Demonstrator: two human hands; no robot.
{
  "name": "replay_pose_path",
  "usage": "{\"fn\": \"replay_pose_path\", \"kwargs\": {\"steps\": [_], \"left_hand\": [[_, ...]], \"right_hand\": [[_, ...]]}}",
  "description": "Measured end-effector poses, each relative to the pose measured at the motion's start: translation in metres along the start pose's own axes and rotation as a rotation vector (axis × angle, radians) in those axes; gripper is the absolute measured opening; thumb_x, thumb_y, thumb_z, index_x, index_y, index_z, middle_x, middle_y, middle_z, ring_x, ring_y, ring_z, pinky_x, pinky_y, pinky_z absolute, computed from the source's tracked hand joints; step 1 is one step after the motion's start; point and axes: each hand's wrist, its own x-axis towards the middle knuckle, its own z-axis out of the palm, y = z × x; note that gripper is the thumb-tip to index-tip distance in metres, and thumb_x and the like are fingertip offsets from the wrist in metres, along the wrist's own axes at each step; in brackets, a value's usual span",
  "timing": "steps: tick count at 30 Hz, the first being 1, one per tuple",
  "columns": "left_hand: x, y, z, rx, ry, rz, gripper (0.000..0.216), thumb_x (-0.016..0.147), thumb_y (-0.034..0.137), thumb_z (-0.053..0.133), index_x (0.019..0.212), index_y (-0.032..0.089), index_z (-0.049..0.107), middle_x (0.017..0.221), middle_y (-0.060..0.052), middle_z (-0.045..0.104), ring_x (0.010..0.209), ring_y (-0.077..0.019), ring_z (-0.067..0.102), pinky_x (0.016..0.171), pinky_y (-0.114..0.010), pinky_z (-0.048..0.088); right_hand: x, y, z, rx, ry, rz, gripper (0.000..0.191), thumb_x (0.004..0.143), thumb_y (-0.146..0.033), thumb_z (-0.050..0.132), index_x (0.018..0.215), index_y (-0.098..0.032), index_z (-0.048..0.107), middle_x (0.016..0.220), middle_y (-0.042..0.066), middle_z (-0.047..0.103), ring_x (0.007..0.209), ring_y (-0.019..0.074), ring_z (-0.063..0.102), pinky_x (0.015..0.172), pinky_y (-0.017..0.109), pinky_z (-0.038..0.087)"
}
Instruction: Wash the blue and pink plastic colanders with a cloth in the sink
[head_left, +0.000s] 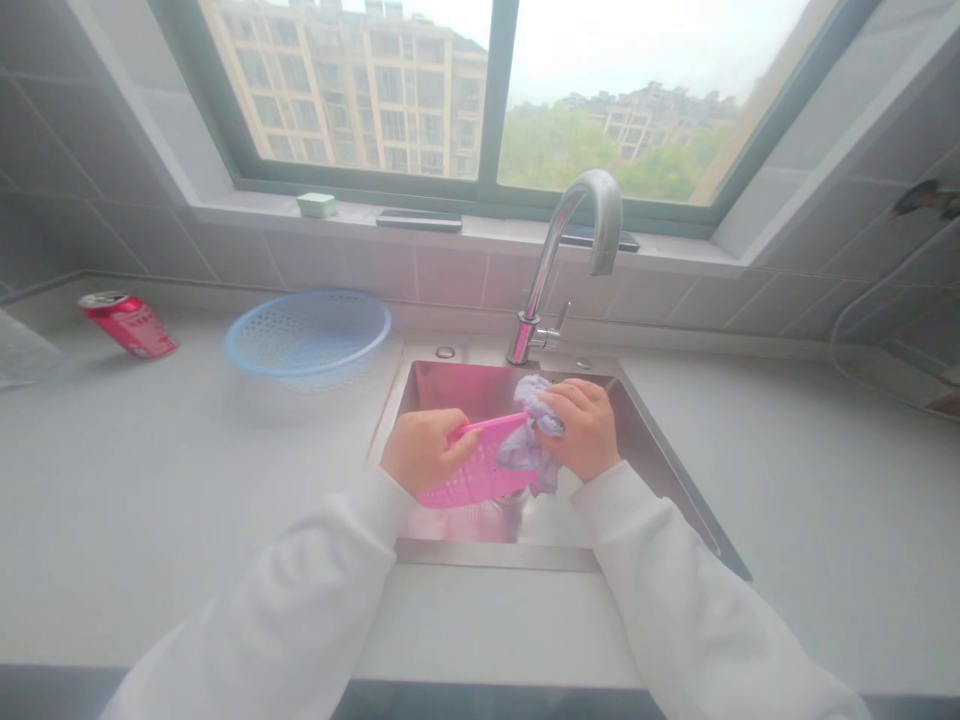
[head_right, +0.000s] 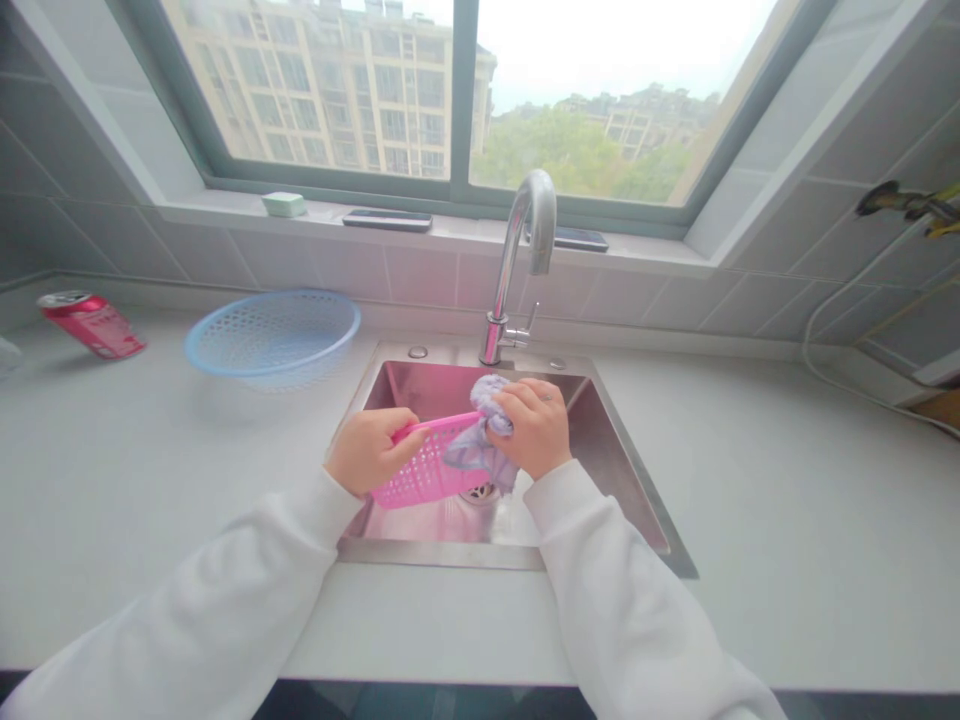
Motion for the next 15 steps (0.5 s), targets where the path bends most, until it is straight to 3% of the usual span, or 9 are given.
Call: {"fn": "replay_pose_path", "kwargs": {"steps": [3,6,10,15], "left_hand": [[-0.003,-0.009,-0.011,-0.224,0.093,0.003,0.034,0.087,0.042,0.052,0.062,0.02,0.06,0.054,0.001,0.057,0.053,-0.0136,0.05,0.055,-0.028,0.033],[-0.003,-0.016,-0.015,-0.338,0.081,0.008,0.032,0.085,0.041,0.052,0.063,0.019,0.059,0.053,0.002,0.054,0.053,-0.013,0.048,0.053,-0.027,0.033],[0.005,-0.021,-0.013,-0.217,-0.008,0.028,0.034,0.089,0.044,0.049,0.069,0.019,0.06,0.063,0.0,0.058,0.062,-0.016,0.054,0.059,-0.03,0.039],[0.006,-0.007,-0.003,-0.038,-0.03,0.076,0.026,0.088,0.039,0.057,0.102,0.02,0.069,0.098,-0.008,0.074,0.094,-0.0245,0.067,0.083,-0.036,0.048]], "right_hand": [[-0.007,0.017,-0.001,0.078,0.043,0.097,0.019,0.077,-0.024,0.065,0.094,-0.024,0.073,0.096,0.005,0.076,0.094,0.0255,0.068,0.092,0.043,0.051],[-0.013,0.028,-0.004,0.134,0.071,0.121,0.015,0.078,-0.026,0.065,0.091,-0.022,0.072,0.092,0.005,0.074,0.089,0.0252,0.067,0.086,0.043,0.054],[-0.013,0.03,-0.007,0.091,0.036,0.131,0.016,0.076,-0.026,0.066,0.089,-0.023,0.073,0.092,0.006,0.074,0.089,0.0259,0.067,0.087,0.044,0.054],[-0.003,0.007,-0.01,-0.004,-0.007,0.051,0.017,0.075,-0.027,0.068,0.091,-0.026,0.074,0.095,0.004,0.076,0.098,0.0263,0.067,0.095,0.043,0.05]]}}
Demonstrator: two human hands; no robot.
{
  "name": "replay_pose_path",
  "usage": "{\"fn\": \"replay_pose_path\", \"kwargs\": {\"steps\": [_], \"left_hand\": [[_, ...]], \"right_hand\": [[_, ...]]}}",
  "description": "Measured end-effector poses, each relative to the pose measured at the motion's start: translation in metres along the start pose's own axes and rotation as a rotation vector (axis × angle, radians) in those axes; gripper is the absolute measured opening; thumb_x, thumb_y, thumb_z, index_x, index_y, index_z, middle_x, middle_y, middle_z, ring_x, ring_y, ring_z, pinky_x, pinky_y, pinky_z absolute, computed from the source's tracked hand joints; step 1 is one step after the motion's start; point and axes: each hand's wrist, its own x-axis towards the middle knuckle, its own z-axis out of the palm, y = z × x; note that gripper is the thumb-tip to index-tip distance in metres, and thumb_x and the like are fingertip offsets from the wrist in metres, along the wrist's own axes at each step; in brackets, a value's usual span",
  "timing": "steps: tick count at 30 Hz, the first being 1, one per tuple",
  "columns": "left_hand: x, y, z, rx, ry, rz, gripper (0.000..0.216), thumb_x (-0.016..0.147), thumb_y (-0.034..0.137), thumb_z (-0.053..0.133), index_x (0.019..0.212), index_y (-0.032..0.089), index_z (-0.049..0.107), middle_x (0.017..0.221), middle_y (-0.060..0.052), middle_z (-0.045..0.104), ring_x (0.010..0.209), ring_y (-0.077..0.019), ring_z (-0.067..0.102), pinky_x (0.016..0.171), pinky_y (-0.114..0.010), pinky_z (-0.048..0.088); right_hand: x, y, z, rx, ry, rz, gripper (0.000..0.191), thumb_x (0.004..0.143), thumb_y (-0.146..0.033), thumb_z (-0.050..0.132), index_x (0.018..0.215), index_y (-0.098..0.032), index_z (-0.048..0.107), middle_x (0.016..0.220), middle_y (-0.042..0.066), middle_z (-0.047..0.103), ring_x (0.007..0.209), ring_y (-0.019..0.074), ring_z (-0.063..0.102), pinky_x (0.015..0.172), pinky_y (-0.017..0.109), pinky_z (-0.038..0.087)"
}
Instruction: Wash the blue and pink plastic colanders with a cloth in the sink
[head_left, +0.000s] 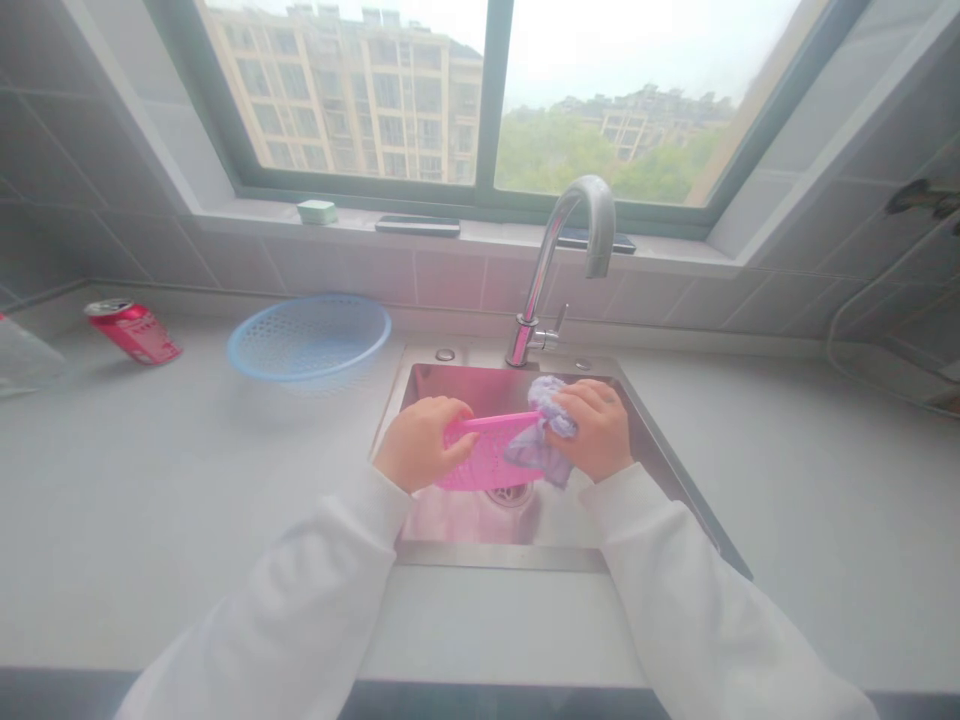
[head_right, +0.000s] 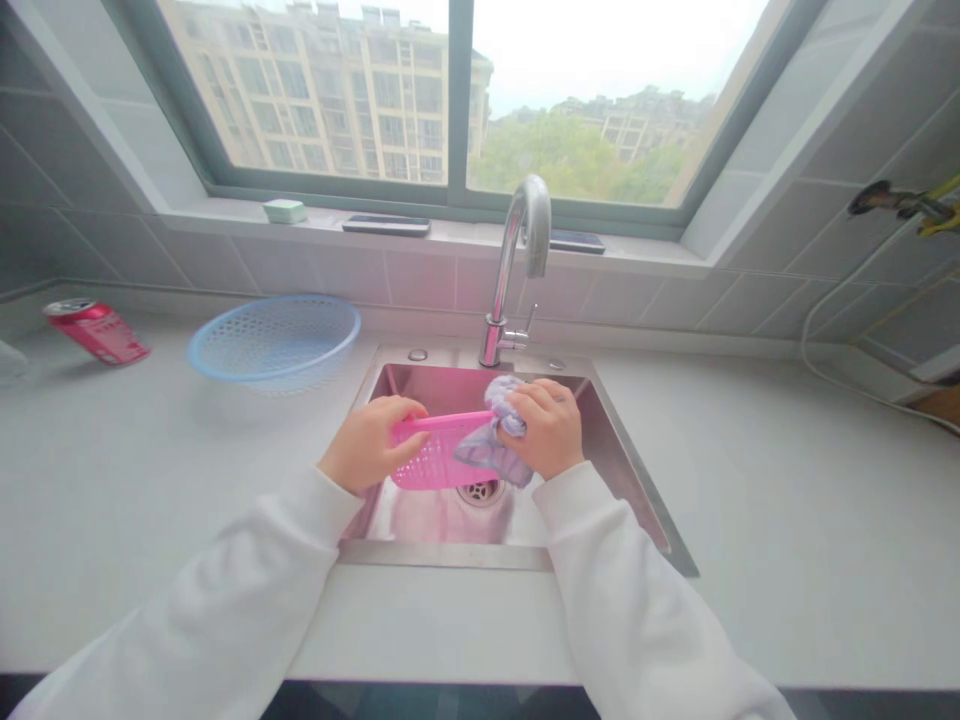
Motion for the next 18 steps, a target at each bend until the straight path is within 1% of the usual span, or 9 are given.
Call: {"fn": "replay_pose_path", "kwargs": {"steps": [1,2,3,4,6,8,10,14,18], "left_hand": [[-0.001,0.005,0.003,0.011,-0.029,0.004,0.027,0.088,0.039,0.058,0.106,0.021,0.07,0.1,-0.008,0.075,0.094,-0.0244,0.067,0.082,-0.035,0.047],[-0.002,0.01,0.006,0.02,-0.066,-0.014,0.028,0.089,0.041,0.058,0.107,0.023,0.07,0.097,-0.006,0.076,0.088,-0.023,0.068,0.076,-0.033,0.046],[-0.003,0.014,0.008,0.045,-0.104,-0.056,0.028,0.089,0.045,0.058,0.102,0.024,0.071,0.086,-0.004,0.075,0.077,-0.0215,0.067,0.069,-0.032,0.043],[-0.003,0.017,0.01,0.073,-0.139,-0.093,0.031,0.09,0.05,0.056,0.087,0.023,0.072,0.074,-0.004,0.072,0.068,-0.0206,0.064,0.063,-0.031,0.039],[-0.003,0.02,0.01,0.069,-0.157,-0.128,0.044,0.092,0.054,0.051,0.066,0.022,0.065,0.06,-0.003,0.064,0.056,-0.0174,0.055,0.056,-0.031,0.031],[-0.003,0.018,0.006,-0.004,-0.125,-0.123,0.049,0.092,0.053,0.049,0.056,0.021,0.056,0.054,-0.001,0.057,0.052,-0.0146,0.048,0.054,-0.03,0.027],[-0.003,0.013,-0.002,-0.119,-0.083,-0.118,0.048,0.09,0.05,0.05,0.053,0.02,0.052,0.05,0.001,0.051,0.051,-0.0127,0.043,0.053,-0.029,0.026],[-0.008,0.001,-0.016,-0.401,-0.034,-0.111,0.044,0.084,0.05,0.053,0.053,0.019,0.051,0.05,0.003,0.044,0.051,-0.011,0.04,0.051,-0.027,0.026],[-0.009,-0.01,-0.019,-0.575,-0.049,-0.1,0.045,0.084,0.052,0.052,0.053,0.021,0.044,0.049,0.004,0.038,0.049,-0.01,0.034,0.049,-0.027,0.024]], "right_hand": [[0.002,-0.007,0.0,-0.005,-0.01,-0.045,0.017,0.075,-0.028,0.069,0.091,-0.026,0.073,0.095,0.003,0.076,0.099,0.026,0.066,0.096,0.042,0.048],[0.003,-0.013,0.0,-0.006,-0.021,-0.087,0.017,0.075,-0.028,0.069,0.092,-0.027,0.073,0.096,0.002,0.077,0.101,0.0256,0.066,0.097,0.041,0.047],[0.004,-0.017,0.001,-0.003,-0.031,-0.117,0.017,0.075,-0.028,0.07,0.092,-0.028,0.073,0.096,0.002,0.077,0.102,0.0254,0.066,0.098,0.041,0.046],[0.004,-0.02,0.002,0.003,-0.039,-0.132,0.018,0.075,-0.028,0.07,0.093,-0.028,0.073,0.096,0.001,0.077,0.102,0.0253,0.066,0.098,0.041,0.046],[0.004,-0.02,0.004,0.02,-0.053,-0.127,0.021,0.074,-0.027,0.069,0.094,-0.028,0.073,0.097,0.001,0.077,0.102,0.0253,0.066,0.098,0.041,0.046],[0.004,-0.013,0.006,0.041,-0.056,-0.086,0.022,0.073,-0.026,0.068,0.095,-0.027,0.073,0.098,0.002,0.077,0.101,0.0256,0.067,0.097,0.041,0.048],[0.003,-0.004,0.007,0.076,-0.027,-0.023,0.021,0.074,-0.024,0.066,0.094,-0.025,0.073,0.097,0.004,0.077,0.097,0.0254,0.068,0.094,0.042,0.05],[0.0,0.008,0.004,0.208,0.053,0.125,0.015,0.076,-0.024,0.064,0.089,-0.023,0.073,0.091,0.005,0.074,0.089,0.025,0.068,0.086,0.042,0.054],[-0.003,0.011,0.001,0.266,0.04,0.198,0.013,0.075,-0.025,0.065,0.086,-0.023,0.072,0.089,0.005,0.074,0.088,0.0256,0.067,0.082,0.042,0.056]]}}
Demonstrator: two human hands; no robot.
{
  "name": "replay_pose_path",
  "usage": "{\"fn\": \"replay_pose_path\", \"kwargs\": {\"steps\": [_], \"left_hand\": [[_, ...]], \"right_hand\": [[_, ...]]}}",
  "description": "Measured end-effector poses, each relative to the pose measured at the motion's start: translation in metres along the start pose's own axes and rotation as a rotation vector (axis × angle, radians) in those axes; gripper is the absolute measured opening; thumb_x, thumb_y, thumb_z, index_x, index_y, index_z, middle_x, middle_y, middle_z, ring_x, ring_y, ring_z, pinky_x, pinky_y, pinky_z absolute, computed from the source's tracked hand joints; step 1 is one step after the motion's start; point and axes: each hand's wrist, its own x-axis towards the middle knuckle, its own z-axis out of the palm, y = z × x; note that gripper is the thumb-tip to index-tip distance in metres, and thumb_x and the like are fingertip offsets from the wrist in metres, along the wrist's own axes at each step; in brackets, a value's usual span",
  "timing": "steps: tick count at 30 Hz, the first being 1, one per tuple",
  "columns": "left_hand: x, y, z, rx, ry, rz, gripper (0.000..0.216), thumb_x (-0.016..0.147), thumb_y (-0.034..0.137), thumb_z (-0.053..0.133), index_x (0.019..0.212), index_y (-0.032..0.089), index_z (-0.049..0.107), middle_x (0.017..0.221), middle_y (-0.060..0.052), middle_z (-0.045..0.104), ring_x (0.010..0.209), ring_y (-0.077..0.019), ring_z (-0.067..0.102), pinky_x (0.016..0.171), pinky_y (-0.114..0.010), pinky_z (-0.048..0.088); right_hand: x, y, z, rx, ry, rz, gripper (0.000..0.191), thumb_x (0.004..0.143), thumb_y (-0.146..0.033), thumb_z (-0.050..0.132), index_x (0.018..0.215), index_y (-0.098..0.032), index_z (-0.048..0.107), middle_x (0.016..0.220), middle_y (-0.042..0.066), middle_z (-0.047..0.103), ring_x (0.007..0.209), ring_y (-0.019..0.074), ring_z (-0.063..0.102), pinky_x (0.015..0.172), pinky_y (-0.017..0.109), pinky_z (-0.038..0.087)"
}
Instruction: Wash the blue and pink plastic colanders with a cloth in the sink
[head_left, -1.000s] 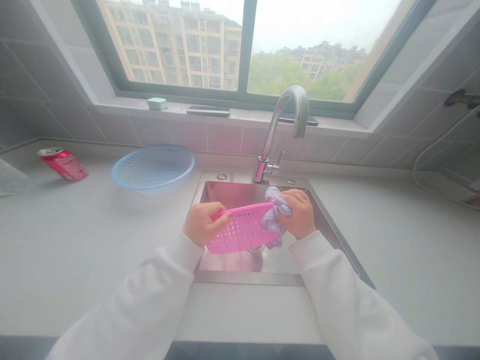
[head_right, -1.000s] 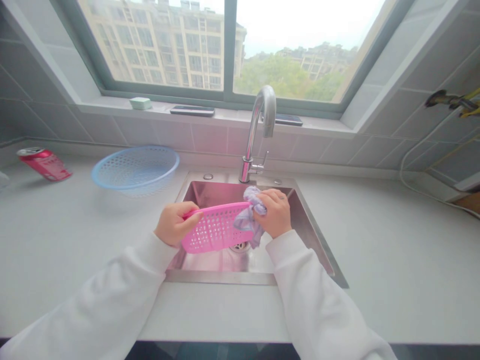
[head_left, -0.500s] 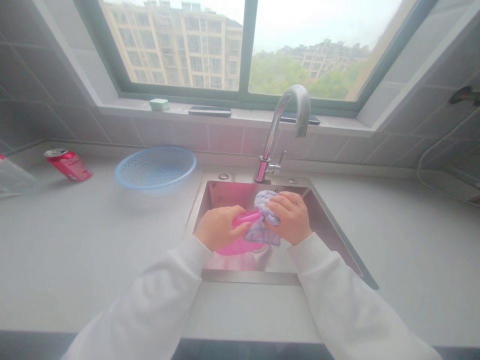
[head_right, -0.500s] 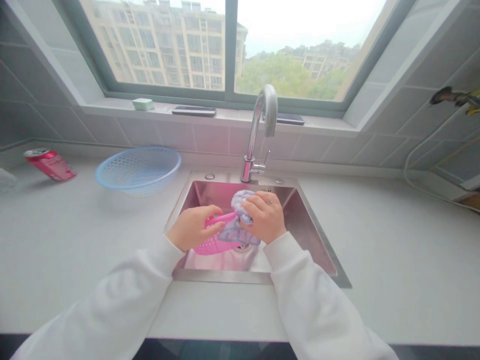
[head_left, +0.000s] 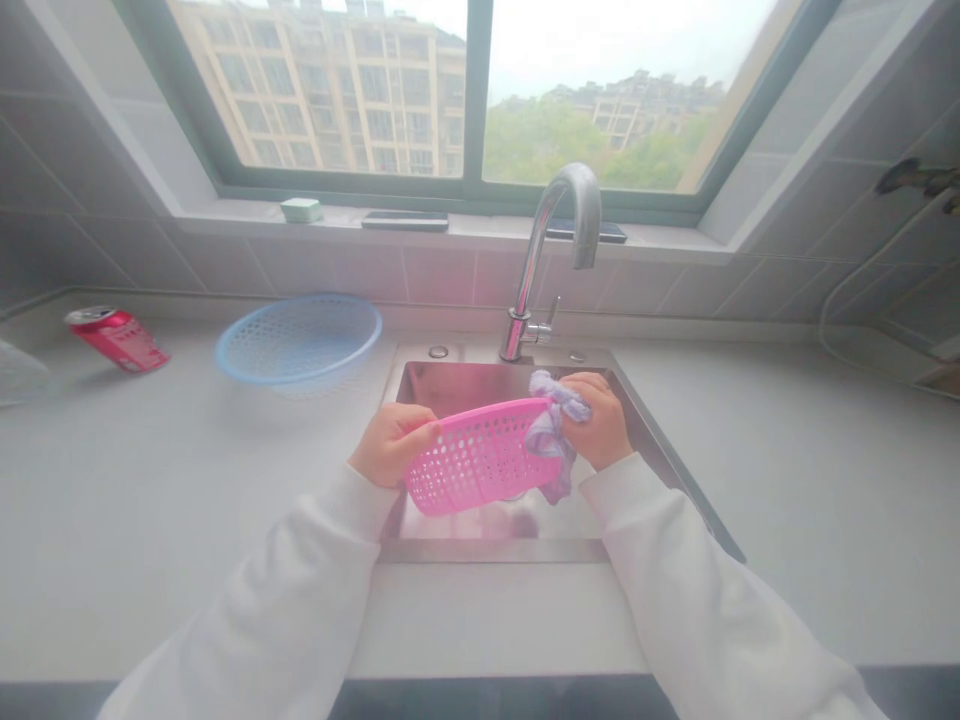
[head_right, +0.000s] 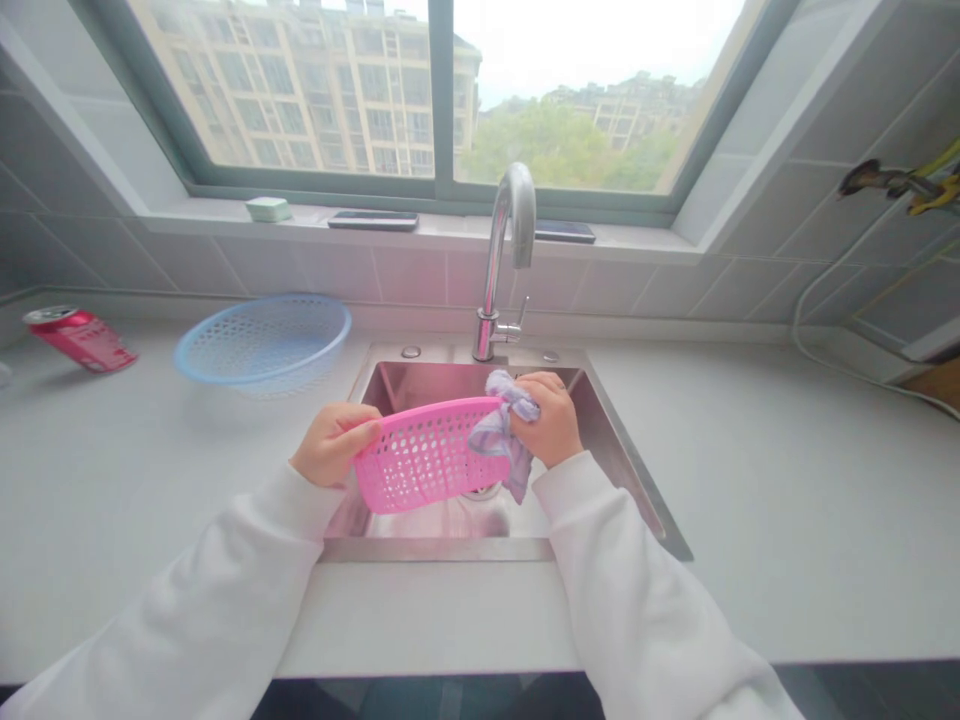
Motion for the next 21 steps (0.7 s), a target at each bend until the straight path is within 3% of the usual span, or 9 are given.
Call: {"fn": "replay_pose_path", "kwargs": {"steps": [2,4,7,9,12,14,17,21], "left_hand": [[0.002,-0.004,-0.002,0.035,-0.009,-0.003,0.049,0.086,0.054,0.049,0.051,0.022,0.038,0.048,0.005,0.034,0.048,-0.0099,0.032,0.049,-0.027,0.023],[0.005,-0.006,-0.003,0.131,-0.019,0.017,0.047,0.089,0.052,0.046,0.055,0.021,0.045,0.051,0.003,0.043,0.051,-0.0118,0.041,0.051,-0.027,0.029],[0.007,-0.006,0.0,0.322,0.025,0.054,0.033,0.091,0.04,0.043,0.089,0.018,0.068,0.08,-0.004,0.07,0.075,-0.0187,0.063,0.069,-0.031,0.045],[0.006,-0.004,0.007,0.427,0.053,0.051,0.036,0.09,0.032,0.042,0.111,0.019,0.068,0.099,-0.006,0.075,0.09,-0.0215,0.068,0.081,-0.034,0.048],[0.005,0.0,0.024,0.494,-0.036,0.034,0.039,0.092,0.037,0.045,0.12,0.021,0.067,0.105,-0.006,0.076,0.092,-0.022,0.069,0.085,-0.035,0.047],[0.006,0.003,0.034,0.575,-0.096,-0.042,0.039,0.093,0.051,0.047,0.103,0.022,0.071,0.089,-0.006,0.075,0.079,-0.0227,0.067,0.073,-0.034,0.044],[0.008,0.006,0.037,0.629,-0.058,-0.136,0.05,0.092,0.061,0.045,0.068,0.021,0.063,0.062,-0.003,0.063,0.06,-0.019,0.054,0.059,-0.032,0.031],[0.007,0.003,0.02,0.412,0.058,-0.111,0.049,0.087,0.058,0.049,0.055,0.02,0.05,0.052,0.001,0.046,0.054,-0.014,0.042,0.056,-0.03,0.026]], "right_hand": [[-0.001,0.001,-0.001,-0.02,-0.007,-0.01,0.012,0.075,-0.025,0.064,0.084,-0.023,0.072,0.088,0.005,0.074,0.087,0.0255,0.067,0.082,0.042,0.055],[-0.001,0.002,0.0,-0.068,-0.016,-0.043,0.013,0.074,-0.024,0.064,0.085,-0.023,0.072,0.089,0.005,0.075,0.086,0.0251,0.067,0.083,0.042,0.054],[-0.001,-0.005,0.001,-0.192,-0.019,-0.124,0.016,0.074,-0.024,0.066,0.088,-0.023,0.073,0.092,0.005,0.076,0.09,0.0248,0.068,0.088,0.041,0.051],[0.0,-0.015,0.003,-0.277,-0.023,-0.206,0.018,0.073,-0.024,0.069,0.091,-0.024,0.073,0.093,0.003,0.077,0.095,0.025,0.068,0.093,0.041,0.048],[0.002,-0.032,0.007,-0.323,-0.034,-0.333,0.017,0.074,-0.024,0.07,0.09,-0.024,0.072,0.093,0.001,0.078,0.099,0.0247,0.067,0.097,0.04,0.044],[0.003,-0.038,0.01,-0.308,-0.042,-0.375,0.016,0.075,-0.024,0.07,0.09,-0.025,0.072,0.094,0.001,0.078,0.099,0.024,0.067,0.097,0.039,0.043],[0.003,-0.033,0.013,-0.277,-0.054,-0.352,0.018,0.075,-0.024,0.068,0.092,-0.025,0.073,0.095,0.001,0.078,0.098,0.0238,0.067,0.096,0.04,0.043],[0.002,-0.013,0.009,-0.211,-0.043,-0.148,0.018,0.074,-0.025,0.067,0.091,-0.023,0.073,0.094,0.004,0.077,0.093,0.0249,0.068,0.092,0.042,0.048]]}}
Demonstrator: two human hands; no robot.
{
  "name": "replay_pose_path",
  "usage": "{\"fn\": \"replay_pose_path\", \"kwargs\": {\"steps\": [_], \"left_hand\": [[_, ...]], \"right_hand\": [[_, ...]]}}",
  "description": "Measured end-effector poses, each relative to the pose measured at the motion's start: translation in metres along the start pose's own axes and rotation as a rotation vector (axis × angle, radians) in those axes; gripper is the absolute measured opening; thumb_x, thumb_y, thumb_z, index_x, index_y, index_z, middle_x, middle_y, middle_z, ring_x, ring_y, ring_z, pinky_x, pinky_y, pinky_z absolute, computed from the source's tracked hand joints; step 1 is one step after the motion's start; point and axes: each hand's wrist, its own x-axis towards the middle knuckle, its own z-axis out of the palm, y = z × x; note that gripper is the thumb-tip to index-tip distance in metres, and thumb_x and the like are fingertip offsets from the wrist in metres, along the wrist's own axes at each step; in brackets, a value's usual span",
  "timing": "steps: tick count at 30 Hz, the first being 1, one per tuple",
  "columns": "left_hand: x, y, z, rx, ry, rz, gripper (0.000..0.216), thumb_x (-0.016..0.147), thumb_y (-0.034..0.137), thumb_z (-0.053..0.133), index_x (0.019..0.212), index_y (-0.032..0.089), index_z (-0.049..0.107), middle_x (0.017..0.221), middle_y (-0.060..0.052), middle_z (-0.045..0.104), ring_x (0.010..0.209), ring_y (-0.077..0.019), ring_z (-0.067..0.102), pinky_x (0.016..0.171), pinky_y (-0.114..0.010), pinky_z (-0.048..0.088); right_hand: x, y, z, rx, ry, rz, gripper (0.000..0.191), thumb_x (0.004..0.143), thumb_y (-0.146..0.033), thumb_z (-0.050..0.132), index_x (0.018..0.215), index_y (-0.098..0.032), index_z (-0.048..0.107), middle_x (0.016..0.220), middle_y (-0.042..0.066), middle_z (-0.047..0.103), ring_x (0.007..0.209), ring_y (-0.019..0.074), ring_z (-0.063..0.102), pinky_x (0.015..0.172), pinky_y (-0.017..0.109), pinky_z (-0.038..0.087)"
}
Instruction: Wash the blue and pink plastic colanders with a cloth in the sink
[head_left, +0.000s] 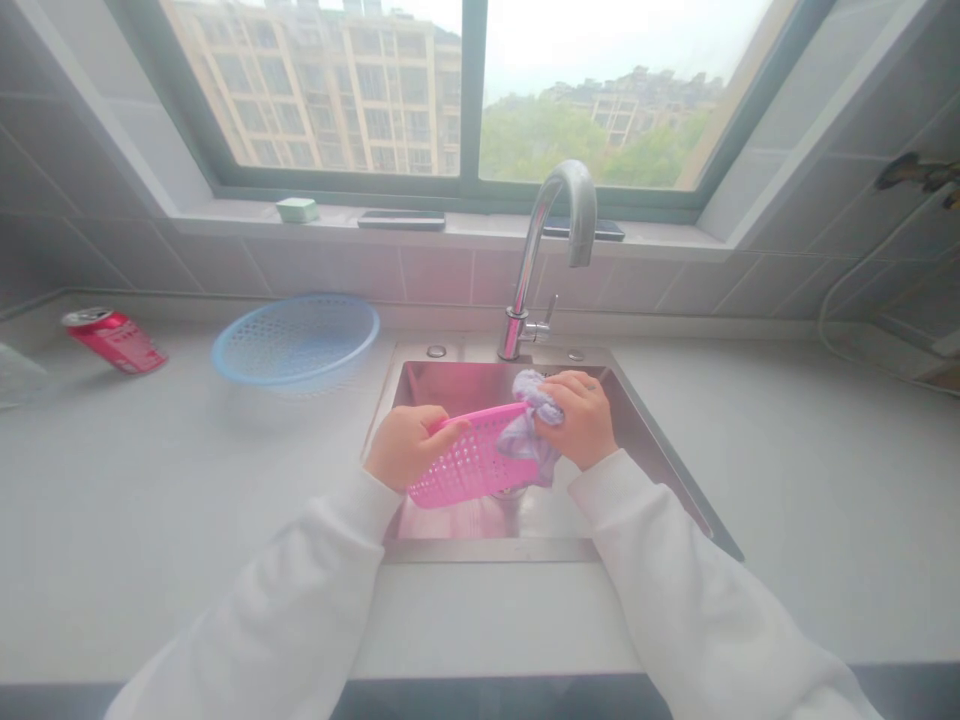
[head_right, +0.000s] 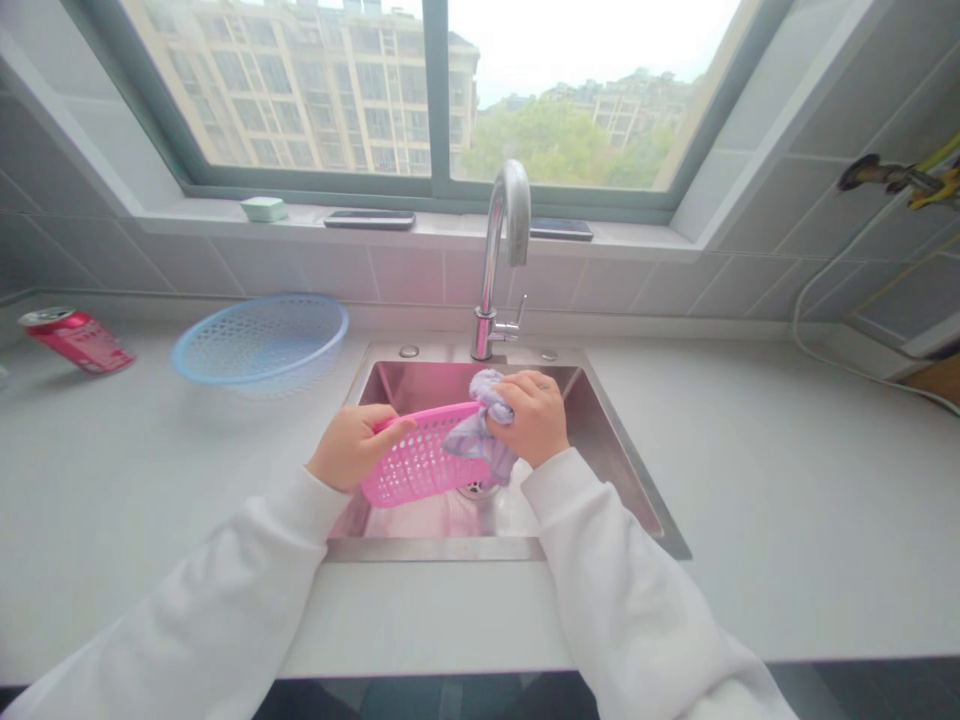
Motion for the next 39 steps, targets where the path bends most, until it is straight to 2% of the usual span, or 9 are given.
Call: {"fn": "replay_pose_path", "kwargs": {"steps": [7,11,13,16,19,22,25,32,39], "left_hand": [[0.002,-0.022,-0.01,-0.342,0.04,0.089,0.048,0.087,0.055,0.049,0.053,0.022,0.039,0.05,0.004,0.036,0.05,-0.0111,0.035,0.05,-0.028,0.026],[0.003,-0.024,-0.006,-0.141,0.116,0.126,0.029,0.09,0.041,0.048,0.088,0.018,0.064,0.073,-0.001,0.063,0.068,-0.0166,0.058,0.065,-0.03,0.042],[0.002,-0.02,-0.002,-0.05,0.127,0.157,0.035,0.088,0.032,0.049,0.116,0.018,0.064,0.093,-0.004,0.071,0.082,-0.0194,0.064,0.079,-0.033,0.047],[0.0,-0.007,0.01,0.024,0.003,0.179,0.043,0.087,0.032,0.053,0.127,0.021,0.062,0.103,-0.006,0.074,0.089,-0.021,0.067,0.084,-0.034,0.047],[0.0,0.004,0.019,0.081,-0.092,0.09,0.034,0.089,0.051,0.054,0.096,0.022,0.071,0.08,-0.004,0.073,0.072,-0.0197,0.064,0.067,-0.031,0.041],[0.001,0.005,0.015,0.057,-0.043,0.073,0.047,0.091,0.056,0.049,0.062,0.02,0.06,0.057,-0.001,0.058,0.055,-0.0146,0.05,0.057,-0.029,0.031],[0.001,-0.008,0.005,-0.107,0.029,0.111,0.05,0.088,0.056,0.05,0.053,0.02,0.051,0.049,0.002,0.048,0.051,-0.012,0.043,0.052,-0.027,0.028],[0.004,-0.031,-0.002,-0.286,0.136,0.175,0.053,0.09,0.055,0.045,0.05,0.022,0.041,0.047,0.002,0.04,0.048,-0.012,0.038,0.049,-0.028,0.027],[-0.001,-0.009,0.009,0.042,0.22,0.271,0.029,0.09,0.034,0.049,0.096,0.018,0.072,0.096,-0.01,0.078,0.09,-0.0236,0.07,0.083,-0.035,0.049]], "right_hand": [[-0.007,0.019,-0.005,0.149,0.052,0.223,0.011,0.075,-0.027,0.065,0.083,-0.023,0.072,0.086,0.006,0.073,0.088,0.027,0.067,0.082,0.044,0.055],[-0.008,0.015,-0.002,0.075,0.042,0.151,0.014,0.074,-0.025,0.066,0.085,-0.023,0.073,0.089,0.006,0.074,0.089,0.0271,0.067,0.084,0.044,0.054],[-0.005,0.007,-0.002,0.002,0.038,0.059,0.015,0.075,-0.026,0.067,0.088,-0.023,0.074,0.091,0.006,0.076,0.092,0.0265,0.068,0.089,0.044,0.051],[0.001,-0.007,-0.004,-0.08,0.032,-0.135,0.016,0.075,-0.027,0.069,0.091,-0.024,0.073,0.093,0.003,0.078,0.096,0.0255,0.068,0.096,0.042,0.046],[0.005,-0.013,-0.007,-0.113,0.042,-0.229,0.015,0.076,-0.025,0.069,0.091,-0.024,0.072,0.093,0.002,0.078,0.097,0.0248,0.068,0.097,0.042,0.044],[0.004,-0.005,-0.007,-0.106,0.049,-0.202,0.017,0.076,-0.025,0.067,0.092,-0.024,0.073,0.093,0.003,0.078,0.095,0.024,0.068,0.096,0.041,0.044],[0.002,0.005,-0.007,-0.06,0.063,-0.124,0.017,0.077,-0.025,0.066,0.092,-0.023,0.073,0.093,0.003,0.077,0.093,0.024,0.068,0.094,0.04,0.046],[-0.004,0.017,-0.007,-0.042,0.115,-0.008,0.015,0.075,-0.025,0.067,0.089,-0.023,0.071,0.091,0.004,0.076,0.09,0.0253,0.068,0.09,0.041,0.049],[-0.001,0.001,-0.007,-0.099,0.061,-0.057,0.014,0.076,-0.03,0.069,0.09,-0.025,0.072,0.093,0.003,0.078,0.096,0.0261,0.068,0.096,0.042,0.045]]}}
